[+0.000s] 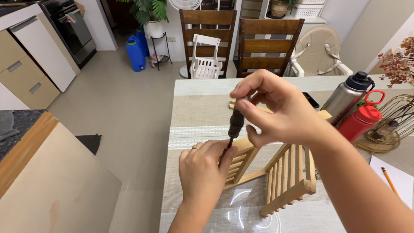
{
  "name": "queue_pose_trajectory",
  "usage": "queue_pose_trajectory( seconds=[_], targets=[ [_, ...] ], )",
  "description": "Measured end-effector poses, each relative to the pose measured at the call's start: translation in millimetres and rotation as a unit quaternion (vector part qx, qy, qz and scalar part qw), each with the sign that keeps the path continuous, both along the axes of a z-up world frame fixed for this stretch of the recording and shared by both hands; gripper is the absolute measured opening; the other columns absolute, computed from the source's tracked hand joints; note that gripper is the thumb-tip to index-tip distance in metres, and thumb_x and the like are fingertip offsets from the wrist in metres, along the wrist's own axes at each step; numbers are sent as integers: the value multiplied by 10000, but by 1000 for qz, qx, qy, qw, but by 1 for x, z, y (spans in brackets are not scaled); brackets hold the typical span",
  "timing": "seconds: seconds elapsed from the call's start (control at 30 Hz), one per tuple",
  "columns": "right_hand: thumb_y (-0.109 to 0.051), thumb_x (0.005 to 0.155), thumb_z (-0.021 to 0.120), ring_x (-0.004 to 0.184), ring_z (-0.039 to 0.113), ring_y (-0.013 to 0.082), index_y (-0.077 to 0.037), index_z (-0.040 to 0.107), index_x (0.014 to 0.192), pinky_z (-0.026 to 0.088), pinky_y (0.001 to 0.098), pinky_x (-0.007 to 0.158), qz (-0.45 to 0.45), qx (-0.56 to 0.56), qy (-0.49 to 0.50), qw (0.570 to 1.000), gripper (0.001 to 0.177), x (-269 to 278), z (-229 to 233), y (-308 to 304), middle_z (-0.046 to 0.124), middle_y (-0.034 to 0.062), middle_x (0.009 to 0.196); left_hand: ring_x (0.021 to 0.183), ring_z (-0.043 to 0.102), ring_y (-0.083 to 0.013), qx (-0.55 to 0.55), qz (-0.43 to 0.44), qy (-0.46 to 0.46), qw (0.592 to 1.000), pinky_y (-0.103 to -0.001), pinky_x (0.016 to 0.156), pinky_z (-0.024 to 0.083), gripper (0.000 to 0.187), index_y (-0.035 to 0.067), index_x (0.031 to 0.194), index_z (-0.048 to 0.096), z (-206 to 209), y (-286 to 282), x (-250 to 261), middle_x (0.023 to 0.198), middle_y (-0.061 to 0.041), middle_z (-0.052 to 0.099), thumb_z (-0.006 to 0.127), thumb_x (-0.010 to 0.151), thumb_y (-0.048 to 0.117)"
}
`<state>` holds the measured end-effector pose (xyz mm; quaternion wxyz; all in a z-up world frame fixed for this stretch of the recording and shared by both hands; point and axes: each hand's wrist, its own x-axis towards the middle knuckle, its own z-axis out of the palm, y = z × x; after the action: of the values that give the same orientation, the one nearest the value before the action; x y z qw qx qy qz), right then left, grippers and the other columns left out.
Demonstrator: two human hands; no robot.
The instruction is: The person assembles a wooden rack by aligning slatted frames and securing them with screws using a screwdriver. They position the pieces on a table, insert screws into pre-drilled holes, and tighten them to form a stable structure.
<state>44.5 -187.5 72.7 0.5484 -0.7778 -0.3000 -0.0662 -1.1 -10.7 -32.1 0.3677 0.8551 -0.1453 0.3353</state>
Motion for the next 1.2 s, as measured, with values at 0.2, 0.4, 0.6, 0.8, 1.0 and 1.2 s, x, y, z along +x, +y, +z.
queue_pose_trajectory(
  seconds=[0.2,0.4,0.6,0.8,1.0,1.2],
  targets=[
    [-24,923,624,1120,605,76,-16,576,1082,563,232,843,81,11,-27,996,166,1,-4,-1,669,76,1264,702,687,-233,-3,-4,6,1000,-424,632,419,183,114,861,769,1,0,0,778,-13,761,760,863,297],
    [-6,954,713,908,573,109,0,619,1089,514,261,606,-1,4,4,1000,165,2,-7,3,614,158,1120,668,679,-241,4,-1,35,999,-436,620,420,211,112,934,770,0,0,2,707,-26,732,747,873,312],
    [-27,909,619,982,607,56,-25,592,1048,526,252,560,15,24,30,999,142,4,-8,3,697,44,1254,713,690,-242,4,-7,13,1000,-431,643,430,198,121,892,766,-2,1,2,758,-18,746,723,902,315],
    [-15,961,752,899,549,96,5,592,1054,513,270,701,-22,-5,-69,997,186,6,-13,10,589,113,1122,721,696,-237,0,-11,21,1000,-428,662,432,210,112,879,768,-2,0,3,782,-17,759,720,894,316],
    [-52,919,631,997,621,73,-30,595,1086,558,259,779,-28,25,6,999,172,5,-8,16,684,73,1242,736,709,-246,-1,-3,22,1000,-438,662,454,214,123,863,774,-3,1,5,786,-23,767,736,864,334],
    [-121,954,747,1023,599,107,-75,632,1085,540,249,801,-53,-50,-153,985,180,6,-9,19,636,44,1190,725,710,-242,19,10,22,1000,-433,647,457,197,124,800,763,-8,2,8,777,-2,770,736,840,316]
  ],
)
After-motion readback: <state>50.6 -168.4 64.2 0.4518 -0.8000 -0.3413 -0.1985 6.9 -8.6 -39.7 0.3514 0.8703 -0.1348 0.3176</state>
